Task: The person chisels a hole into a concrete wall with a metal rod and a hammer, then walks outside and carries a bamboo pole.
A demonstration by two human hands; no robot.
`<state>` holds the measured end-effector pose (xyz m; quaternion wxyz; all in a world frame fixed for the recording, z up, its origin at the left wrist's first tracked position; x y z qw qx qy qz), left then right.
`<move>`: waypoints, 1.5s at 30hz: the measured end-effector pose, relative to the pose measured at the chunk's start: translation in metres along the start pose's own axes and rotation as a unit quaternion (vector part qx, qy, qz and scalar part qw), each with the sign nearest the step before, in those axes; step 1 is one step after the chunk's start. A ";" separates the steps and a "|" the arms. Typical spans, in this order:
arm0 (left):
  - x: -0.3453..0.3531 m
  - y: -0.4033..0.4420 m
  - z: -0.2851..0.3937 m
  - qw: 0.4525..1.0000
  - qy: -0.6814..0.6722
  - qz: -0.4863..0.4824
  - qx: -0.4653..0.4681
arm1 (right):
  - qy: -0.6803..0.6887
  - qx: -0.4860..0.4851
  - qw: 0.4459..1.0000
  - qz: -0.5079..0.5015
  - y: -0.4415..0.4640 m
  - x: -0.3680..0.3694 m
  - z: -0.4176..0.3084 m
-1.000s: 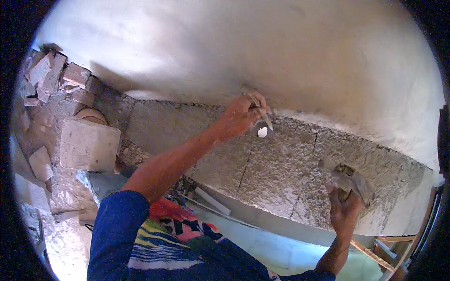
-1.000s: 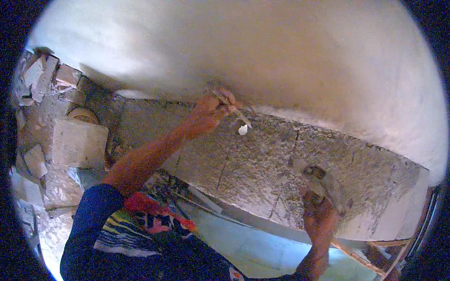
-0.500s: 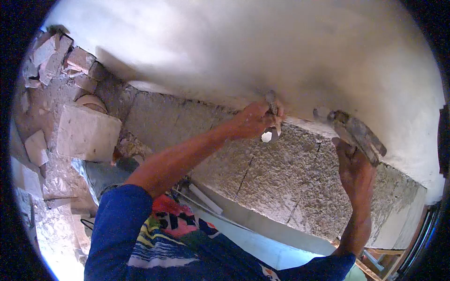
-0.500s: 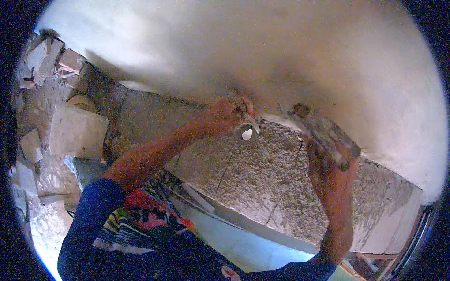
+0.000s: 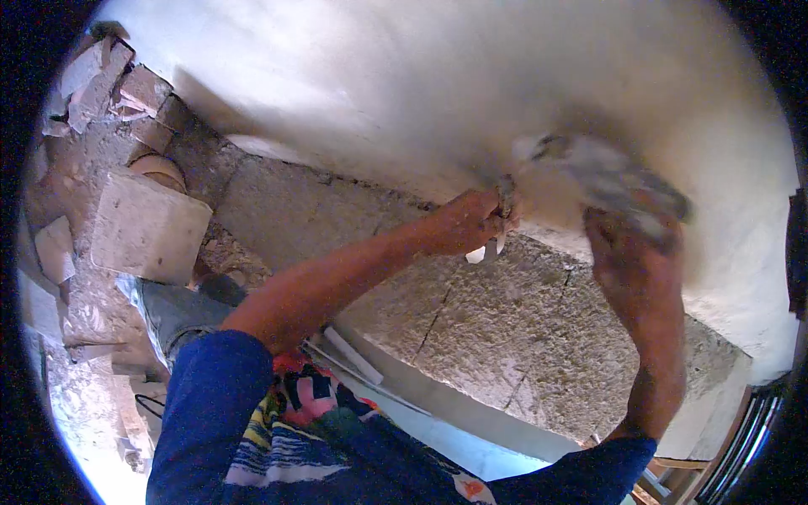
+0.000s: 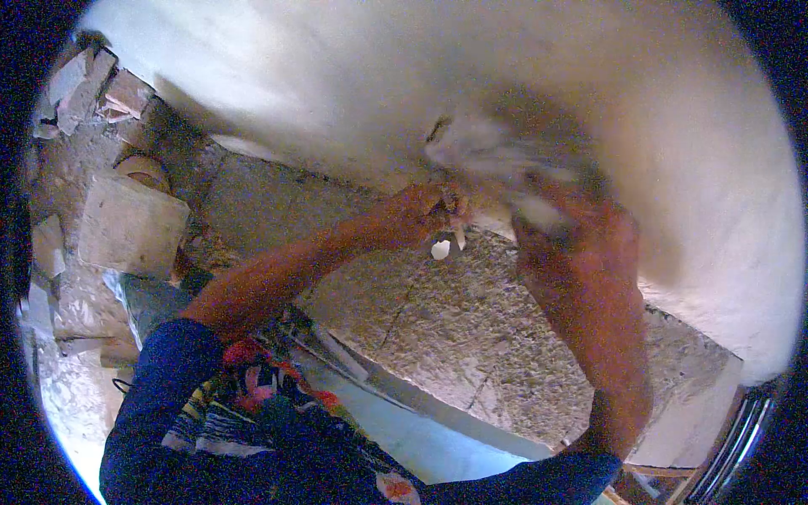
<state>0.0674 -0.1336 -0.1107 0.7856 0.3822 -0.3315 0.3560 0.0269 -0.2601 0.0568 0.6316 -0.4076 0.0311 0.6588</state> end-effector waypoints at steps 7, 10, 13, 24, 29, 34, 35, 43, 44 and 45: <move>0.008 -0.003 -0.004 1.000 -0.021 -0.002 0.002 | 0.026 0.075 0.993 0.087 0.007 -0.024 0.014; 0.016 0.003 -0.020 0.998 0.059 -0.008 0.015 | 0.070 0.262 0.955 0.120 0.004 -0.046 0.029; 0.022 0.005 -0.020 0.998 0.022 -0.052 -0.039 | -0.038 0.139 0.987 -0.069 0.001 -0.011 0.023; 0.025 0.013 -0.008 0.998 0.032 -0.042 -0.017 | 0.178 0.341 0.895 0.225 -0.019 -0.067 0.054; 0.017 0.021 -0.007 0.995 0.066 -0.054 -0.053 | -0.122 0.006 0.992 -0.023 -0.030 -0.019 0.018; 0.022 0.011 0.011 0.998 0.047 -0.049 -0.002 | -0.249 -0.076 0.961 0.091 -0.034 -0.034 -0.002; 0.024 0.010 0.007 0.998 0.045 -0.048 -0.002 | -0.254 -0.098 0.954 0.123 -0.032 -0.037 -0.010; 0.040 0.007 -0.005 0.966 0.219 -0.037 0.132 | 0.129 0.170 0.964 0.162 -0.027 -0.056 0.051; 0.030 0.007 0.012 0.965 0.221 -0.042 0.135 | 0.153 0.227 0.944 0.184 -0.024 -0.066 0.049; 0.025 0.007 0.009 0.985 0.149 -0.080 0.025 | 0.178 0.283 0.919 0.208 -0.022 -0.076 0.046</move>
Point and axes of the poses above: each hand's wrist, its own y-axis towards the middle knuckle, its own x-axis out of the palm, z = x × y, the point moved 8 cm from there along y, towards the middle knuckle, and after that the axes turned 3 degrees about z, right-handed, at the moved point
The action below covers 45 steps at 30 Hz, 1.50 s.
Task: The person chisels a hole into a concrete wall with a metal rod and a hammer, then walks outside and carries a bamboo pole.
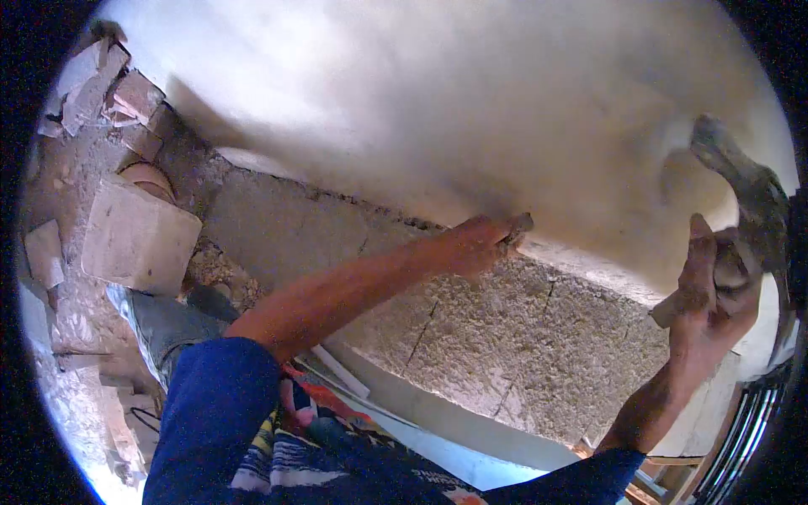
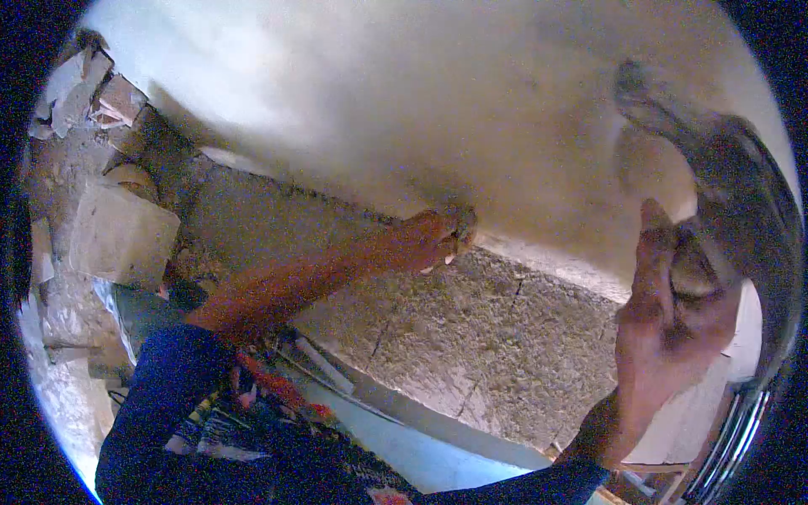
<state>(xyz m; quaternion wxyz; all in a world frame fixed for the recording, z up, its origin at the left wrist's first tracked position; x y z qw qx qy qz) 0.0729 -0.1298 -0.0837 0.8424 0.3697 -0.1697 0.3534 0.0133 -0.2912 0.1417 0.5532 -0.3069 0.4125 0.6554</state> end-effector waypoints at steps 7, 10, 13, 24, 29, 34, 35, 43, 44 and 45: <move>0.051 -0.012 -0.063 0.983 0.085 0.108 0.122 | -0.238 -0.221 0.917 -0.233 -0.055 0.089 0.044; 0.039 -0.036 -0.079 0.986 -0.054 -0.021 -0.154 | -0.216 -0.040 0.953 -0.210 -0.059 0.058 0.033; 0.014 -0.032 -0.080 0.999 -0.022 0.030 -0.040 | -0.137 0.103 0.980 -0.097 -0.055 0.035 0.055; -0.039 -0.041 -0.056 0.980 -0.171 0.085 -0.060 | -0.130 0.046 0.990 -0.035 -0.050 0.031 0.066; -0.059 -0.042 -0.046 0.970 -0.227 0.086 -0.022 | -0.115 -0.004 0.992 -0.051 -0.044 0.046 0.059; -0.046 -0.042 -0.059 0.938 -0.337 0.070 -0.046 | -0.177 -0.016 0.978 -0.111 -0.038 0.061 0.051; -0.047 -0.041 -0.059 0.937 -0.338 0.071 -0.043 | -0.168 -0.007 0.978 -0.122 -0.037 0.065 0.052; -0.047 -0.038 -0.062 0.956 -0.285 0.049 -0.050 | -0.147 -0.023 0.975 -0.166 -0.030 0.086 0.043; -0.047 -0.037 -0.062 0.959 -0.276 0.048 -0.047 | -0.173 -0.120 0.965 -0.159 -0.031 0.090 0.032; -0.044 -0.035 -0.062 0.948 -0.308 0.052 -0.056 | -0.187 -0.168 0.955 -0.156 -0.031 0.092 0.022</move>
Point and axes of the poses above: each hand's wrist, its own y-axis towards the middle knuckle, its own x-axis out of the palm, z = x × y, the point moved 8 cm from there along y, towards the middle knuckle, and after that the axes turned 3 degrees about z, right-handed, at the moved point
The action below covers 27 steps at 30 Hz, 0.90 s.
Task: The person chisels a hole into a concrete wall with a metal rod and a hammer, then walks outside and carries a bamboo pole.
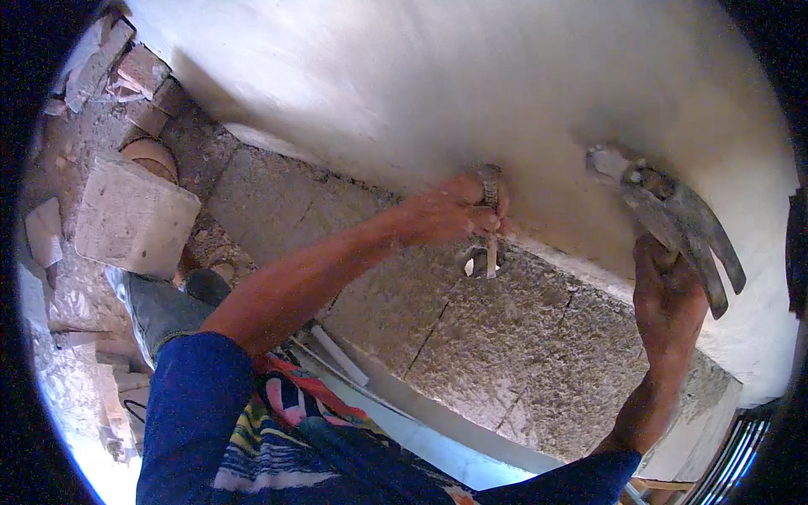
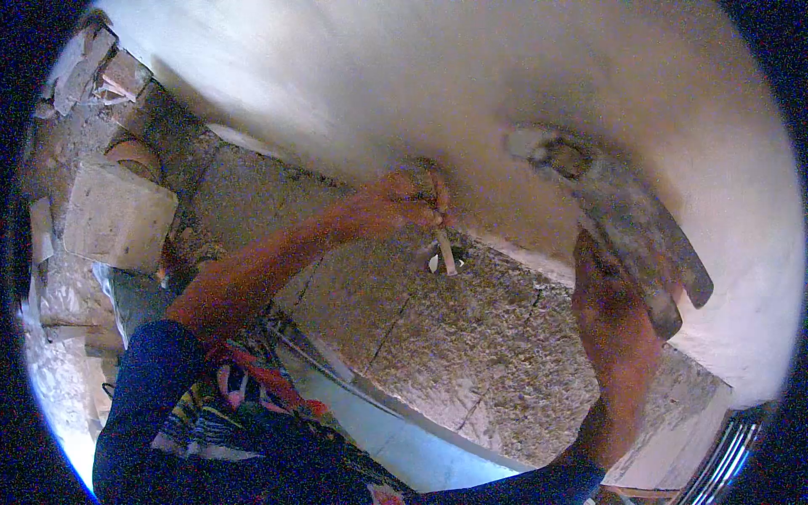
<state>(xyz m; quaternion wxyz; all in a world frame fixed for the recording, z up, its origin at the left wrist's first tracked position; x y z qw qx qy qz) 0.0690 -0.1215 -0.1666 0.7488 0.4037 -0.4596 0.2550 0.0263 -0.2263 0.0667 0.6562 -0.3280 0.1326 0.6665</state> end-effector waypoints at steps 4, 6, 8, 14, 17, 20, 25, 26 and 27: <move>0.002 0.004 -0.007 0.999 0.008 -0.028 -0.023 | -0.020 0.009 1.000 0.007 0.027 -0.009 -0.030; 0.007 0.004 -0.005 0.996 0.082 -0.026 -0.005 | 0.112 0.103 0.987 -0.052 0.039 0.003 -0.030; 0.011 0.003 -0.008 0.988 0.155 -0.025 0.010 | -0.007 -0.037 0.992 -0.121 0.041 0.017 -0.052; 0.013 -0.006 -0.004 0.974 -0.222 0.033 0.027 | 0.006 -0.037 0.993 -0.113 0.048 0.007 -0.053; 0.014 -0.001 -0.010 0.999 0.033 -0.007 -0.037 | 0.070 0.143 0.985 -0.060 0.047 -0.016 -0.037; 0.018 0.000 -0.020 0.994 0.104 -0.021 -0.027 | -0.090 -0.133 0.943 -0.292 0.021 0.046 -0.050; 0.018 0.002 -0.022 0.993 0.107 0.012 -0.046 | 0.013 -0.014 0.998 -0.052 0.035 0.006 -0.046; 0.022 -0.001 -0.016 0.988 0.148 0.036 -0.025 | 0.101 0.103 0.989 -0.019 0.039 -0.009 -0.040; 0.018 0.001 -0.019 0.985 0.169 0.019 -0.036 | 0.183 0.206 0.961 0.034 0.040 -0.025 -0.036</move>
Point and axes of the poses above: each hand's wrist, its own y-axis towards the middle knuckle, its own x-axis out of the palm, z = x × y, the point moved 8 cm from there along y, towards the middle knuckle, and after that the axes turned 3 degrees about z, right-handed, at the moved point
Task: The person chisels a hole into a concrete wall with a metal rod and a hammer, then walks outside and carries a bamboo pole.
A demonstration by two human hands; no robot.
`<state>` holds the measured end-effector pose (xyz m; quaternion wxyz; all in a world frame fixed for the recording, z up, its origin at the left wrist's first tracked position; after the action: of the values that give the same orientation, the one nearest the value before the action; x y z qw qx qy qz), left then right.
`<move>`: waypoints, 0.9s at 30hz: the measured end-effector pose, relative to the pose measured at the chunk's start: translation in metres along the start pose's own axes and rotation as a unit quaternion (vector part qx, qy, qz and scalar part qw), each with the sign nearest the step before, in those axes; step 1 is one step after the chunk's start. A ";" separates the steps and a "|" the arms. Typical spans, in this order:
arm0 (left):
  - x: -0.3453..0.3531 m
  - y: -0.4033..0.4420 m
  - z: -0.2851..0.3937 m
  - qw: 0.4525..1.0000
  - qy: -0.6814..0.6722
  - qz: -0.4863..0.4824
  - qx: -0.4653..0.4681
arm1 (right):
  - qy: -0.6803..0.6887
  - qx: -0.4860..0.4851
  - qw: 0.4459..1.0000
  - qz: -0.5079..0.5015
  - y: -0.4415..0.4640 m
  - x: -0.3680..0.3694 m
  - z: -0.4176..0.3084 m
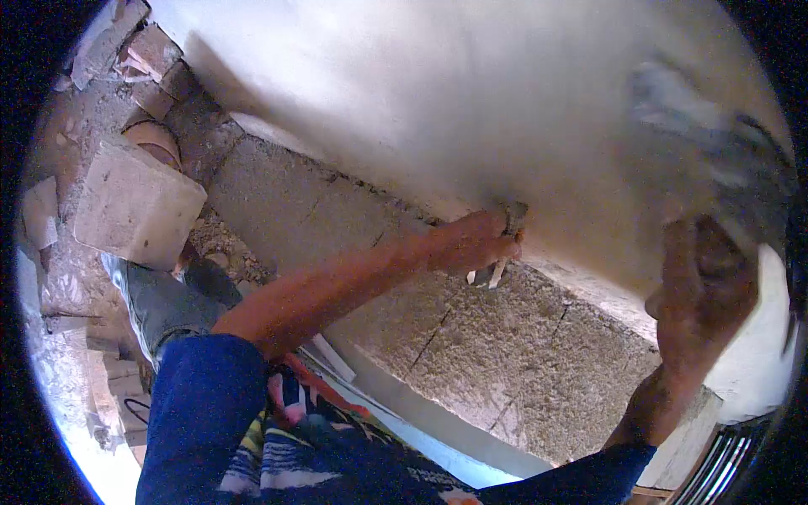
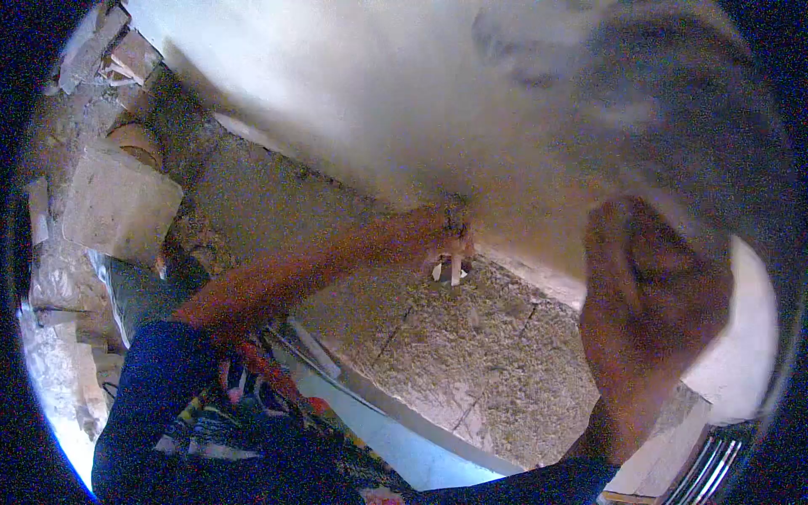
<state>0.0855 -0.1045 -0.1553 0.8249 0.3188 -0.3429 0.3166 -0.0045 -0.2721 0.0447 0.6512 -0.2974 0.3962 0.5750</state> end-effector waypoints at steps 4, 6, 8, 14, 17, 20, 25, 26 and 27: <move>0.027 0.006 -0.030 0.987 0.115 -0.115 -0.006 | -0.288 -0.297 0.849 -0.327 -0.023 0.072 0.023; 0.017 0.012 -0.017 0.992 0.098 -0.081 -0.016 | -0.297 -0.291 0.860 -0.298 -0.028 0.065 0.025; 0.019 -0.003 -0.027 0.994 0.056 -0.053 -0.081 | -0.255 -0.208 0.915 -0.232 -0.024 0.052 0.036; 0.035 -0.013 -0.065 0.990 0.077 -0.019 -0.118 | -0.016 0.010 1.000 0.005 -0.025 0.001 0.069; 0.044 -0.013 -0.037 0.947 0.277 -0.058 0.152 | -0.066 -0.111 0.991 -0.043 -0.038 0.015 0.070; 0.028 -0.015 -0.040 0.995 -0.099 -0.023 0.002 | -0.088 -0.113 0.986 -0.087 -0.047 0.027 0.079; 0.048 -0.029 -0.068 0.998 -0.054 -0.006 -0.027 | -0.068 -0.077 0.991 -0.081 -0.052 0.021 0.084; 0.051 -0.032 -0.078 0.998 -0.034 -0.013 -0.043 | -0.071 -0.099 0.989 -0.077 -0.055 0.020 0.080; 0.049 -0.035 -0.060 0.985 0.134 -0.010 0.105 | -0.075 -0.121 0.987 -0.074 -0.059 0.019 0.076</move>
<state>0.1611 -0.0653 -0.1621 0.8288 0.3614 -0.1906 0.3823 0.0671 -0.2081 0.0634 0.6791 -0.3579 0.2507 0.5899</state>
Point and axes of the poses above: each hand's wrist, its own y-axis towards the middle knuckle, its own x-axis out of the palm, z = x × y, the point moved 8 cm from there along y, towards the middle knuckle, and after that the axes turned 3 degrees about z, right-handed, at the moved point
